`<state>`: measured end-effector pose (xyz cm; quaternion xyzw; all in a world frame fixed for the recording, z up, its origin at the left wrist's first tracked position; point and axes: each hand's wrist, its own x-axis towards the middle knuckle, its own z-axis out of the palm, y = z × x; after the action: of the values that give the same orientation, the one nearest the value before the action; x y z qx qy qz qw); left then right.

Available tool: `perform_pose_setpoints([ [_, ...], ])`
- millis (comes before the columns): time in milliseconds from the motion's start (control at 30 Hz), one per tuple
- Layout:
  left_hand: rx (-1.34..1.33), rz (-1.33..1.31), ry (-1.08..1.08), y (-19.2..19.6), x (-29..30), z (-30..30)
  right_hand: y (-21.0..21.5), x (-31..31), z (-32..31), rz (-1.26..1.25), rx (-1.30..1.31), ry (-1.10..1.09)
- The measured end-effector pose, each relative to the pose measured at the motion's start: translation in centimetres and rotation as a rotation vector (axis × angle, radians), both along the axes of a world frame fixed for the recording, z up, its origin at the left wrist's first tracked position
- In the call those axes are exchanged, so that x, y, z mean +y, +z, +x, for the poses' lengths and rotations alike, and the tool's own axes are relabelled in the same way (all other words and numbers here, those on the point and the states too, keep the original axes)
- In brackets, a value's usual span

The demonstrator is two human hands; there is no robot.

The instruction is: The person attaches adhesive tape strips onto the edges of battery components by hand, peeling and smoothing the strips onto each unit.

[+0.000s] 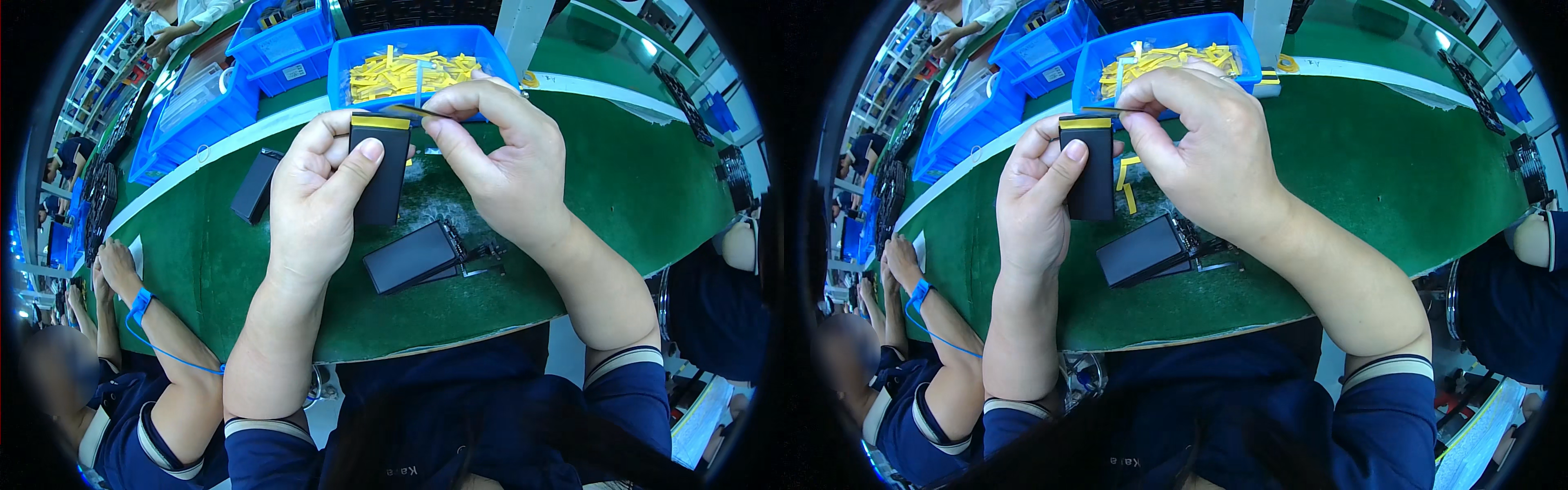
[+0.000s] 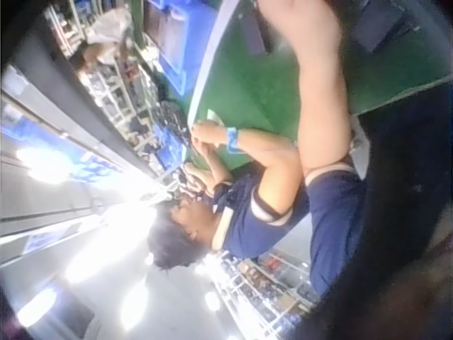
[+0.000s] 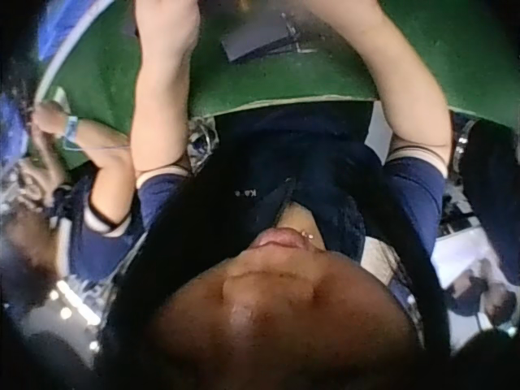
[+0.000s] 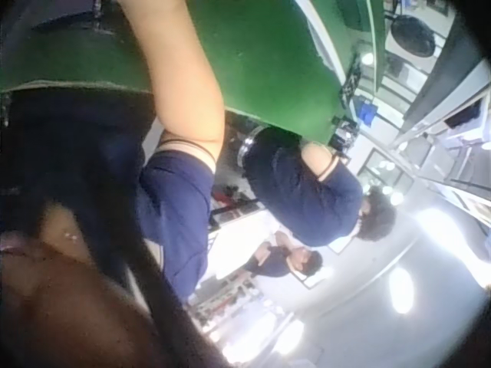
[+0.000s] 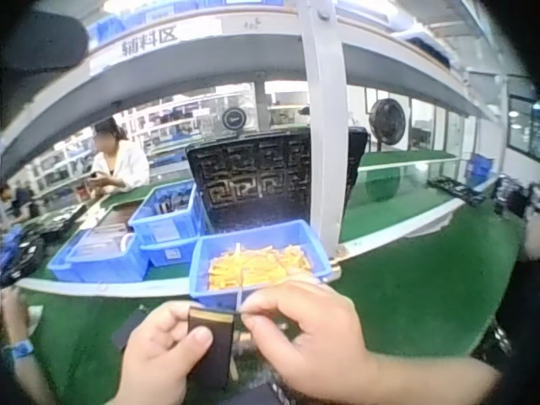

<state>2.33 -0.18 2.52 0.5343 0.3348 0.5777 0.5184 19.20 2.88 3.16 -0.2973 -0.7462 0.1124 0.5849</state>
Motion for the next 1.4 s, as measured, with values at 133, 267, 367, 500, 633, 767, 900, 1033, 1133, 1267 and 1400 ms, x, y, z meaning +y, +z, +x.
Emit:
perform_pose_setpoints([
  [133,0.039,-0.009,0.026,0.0,-0.1,0.2,-0.1,-0.3,-0.2,-0.077,-0.001,0.020],
  [267,0.064,0.000,0.066,-0.3,-0.3,0.1,-0.3,-0.5,-0.3,-0.222,0.013,0.029],
  [367,0.324,0.099,0.235,-0.8,-0.5,0.7,-0.2,-0.3,-0.1,-0.046,-0.152,-0.054],
  [500,0.570,0.276,0.335,-0.6,-0.7,1.0,-0.4,-0.1,-0.1,-0.033,-0.189,-0.064],
  [633,0.649,0.284,0.456,-1.0,0.7,-0.7,-0.2,-0.8,-0.3,-0.128,-0.173,0.058],
  [767,0.934,0.178,0.648,-1.1,4.1,-8.2,0.1,-0.6,0.0,-0.330,-0.171,0.072],
  [900,1.248,0.070,0.759,-0.9,4.4,-11.0,0.1,-0.2,-0.1,-0.567,-0.178,0.117],
  [1033,0.904,0.191,0.577,0.1,3.1,-6.5,-0.6,0.5,0.1,-0.595,-0.137,0.112],
  [1133,0.706,0.353,0.152,0.4,1.5,-3.2,-0.2,0.3,0.0,-0.694,-0.147,0.197],
  [1267,0.645,0.385,0.145,-0.1,0.9,-1.7,0.3,0.2,0.2,-0.776,-0.213,0.279],
  [1400,0.517,0.260,0.069,-0.4,0.9,-1.8,-0.8,0.3,-0.1,-0.633,-0.163,0.301],
])
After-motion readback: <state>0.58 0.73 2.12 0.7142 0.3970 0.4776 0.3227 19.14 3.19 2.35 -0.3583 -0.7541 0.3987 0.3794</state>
